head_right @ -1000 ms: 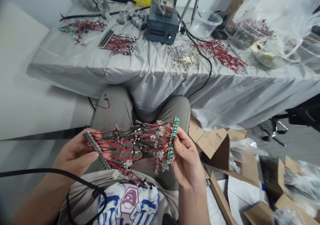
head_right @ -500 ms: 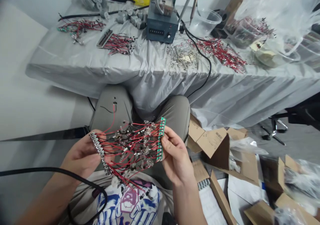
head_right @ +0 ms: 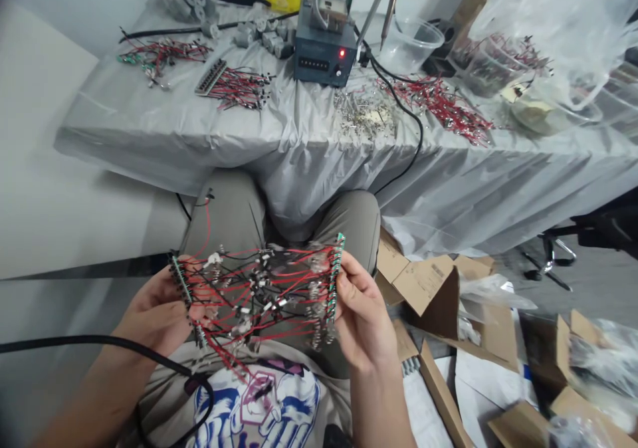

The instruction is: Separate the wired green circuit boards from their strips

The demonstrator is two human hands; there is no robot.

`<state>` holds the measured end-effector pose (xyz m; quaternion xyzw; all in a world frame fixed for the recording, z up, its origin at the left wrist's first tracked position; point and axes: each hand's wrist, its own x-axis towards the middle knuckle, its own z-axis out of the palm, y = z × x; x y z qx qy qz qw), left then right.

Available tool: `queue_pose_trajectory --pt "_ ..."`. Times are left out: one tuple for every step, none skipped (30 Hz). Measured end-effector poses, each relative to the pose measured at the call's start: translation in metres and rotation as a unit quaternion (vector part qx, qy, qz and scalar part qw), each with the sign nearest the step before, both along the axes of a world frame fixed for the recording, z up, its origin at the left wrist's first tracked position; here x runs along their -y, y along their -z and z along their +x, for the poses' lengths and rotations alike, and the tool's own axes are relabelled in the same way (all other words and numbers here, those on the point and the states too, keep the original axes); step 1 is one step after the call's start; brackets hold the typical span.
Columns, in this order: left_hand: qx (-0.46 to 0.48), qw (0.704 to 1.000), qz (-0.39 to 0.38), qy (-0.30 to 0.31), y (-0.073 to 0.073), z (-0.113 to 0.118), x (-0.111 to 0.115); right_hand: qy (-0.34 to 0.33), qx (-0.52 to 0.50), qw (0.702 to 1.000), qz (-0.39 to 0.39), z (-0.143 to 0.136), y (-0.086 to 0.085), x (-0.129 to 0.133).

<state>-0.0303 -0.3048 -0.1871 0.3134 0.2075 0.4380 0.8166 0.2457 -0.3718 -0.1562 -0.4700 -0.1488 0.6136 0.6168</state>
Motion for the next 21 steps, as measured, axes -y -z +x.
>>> queue_pose_trajectory --pt "0.002 1.0 -0.002 -0.005 0.001 -0.001 0.0 0.008 0.002 1.0 0.003 0.001 0.0 0.0" --pt "0.001 1.0 -0.006 -0.009 0.001 -0.001 0.0 0.014 0.004 1.0 0.006 0.002 0.0 0.0" --pt "0.0 1.0 -0.009 -0.011 0.002 -0.001 0.0 0.016 0.005 1.0 0.007 0.003 0.0 0.0" --pt "-0.003 1.0 -0.012 -0.012 0.003 -0.001 0.0 0.017 0.007 1.0 0.008 0.003 0.0 0.0" --pt "-0.005 1.0 -0.015 -0.012 0.003 0.0 0.0 0.02 0.009 1.0 0.009 0.004 0.0 0.0" --pt "-0.007 1.0 -0.018 -0.012 0.004 0.001 0.001 0.024 0.011 1.0 0.012 0.004 0.0 0.001" --pt "-0.01 1.0 -0.021 -0.011 0.004 0.002 0.001 0.032 0.014 0.999 0.017 0.004 0.0 0.001" --pt "-0.012 1.0 -0.024 -0.011 0.005 0.002 0.001 0.041 0.016 0.999 0.022 0.005 0.0 0.001" --pt "-0.015 0.999 -0.027 -0.012 0.005 0.003 0.001 0.051 0.018 0.998 0.028 0.005 0.0 0.002" --pt "-0.019 0.999 -0.03 -0.014 0.005 0.003 0.001 0.058 0.019 0.998 0.032 0.006 0.001 0.002" --pt "-0.025 0.999 -0.034 -0.016 0.005 0.003 0.001 0.063 0.018 0.997 0.036 0.006 0.001 0.002" --pt "-0.03 0.999 -0.037 -0.019 0.005 0.002 0.0 0.067 0.017 0.997 0.039 0.006 0.001 0.003" --pt "-0.037 0.998 -0.04 -0.022 0.006 0.002 0.0 0.072 0.014 0.996 0.041 0.006 0.002 0.003" --pt "-0.043 0.998 -0.042 -0.023 0.007 0.002 0.0 0.079 0.011 0.996 0.045 0.006 0.002 0.003" --pt "-0.049 0.998 -0.043 -0.024 0.008 0.003 0.0 0.089 0.007 0.995 0.051 0.006 0.002 0.003" --pt "-0.055 0.997 -0.045 -0.025 0.01 0.003 0.001 0.1 0.002 0.993 0.057 0.005 0.003 0.003" --pt "-0.06 0.997 -0.047 -0.025 0.011 0.004 0.002 0.112 -0.002 0.992 0.063 0.003 0.004 0.002" --pt "-0.067 0.996 -0.049 -0.024 0.012 0.005 0.003 0.12 -0.007 0.99 0.068 0.001 0.004 0.002" --pt "-0.073 0.996 -0.051 -0.022 0.013 0.006 0.004 0.126 -0.011 0.989 0.071 -0.002 0.005 0.002" --pt "-0.08 0.995 -0.054 -0.02 0.014 0.007 0.004 0.127 -0.013 0.989 0.072 -0.005 0.006 0.002" --pt "-0.087 0.994 -0.056 -0.017 0.015 0.008 0.005 0.124 -0.014 0.99 0.07 -0.007 0.007 0.002"
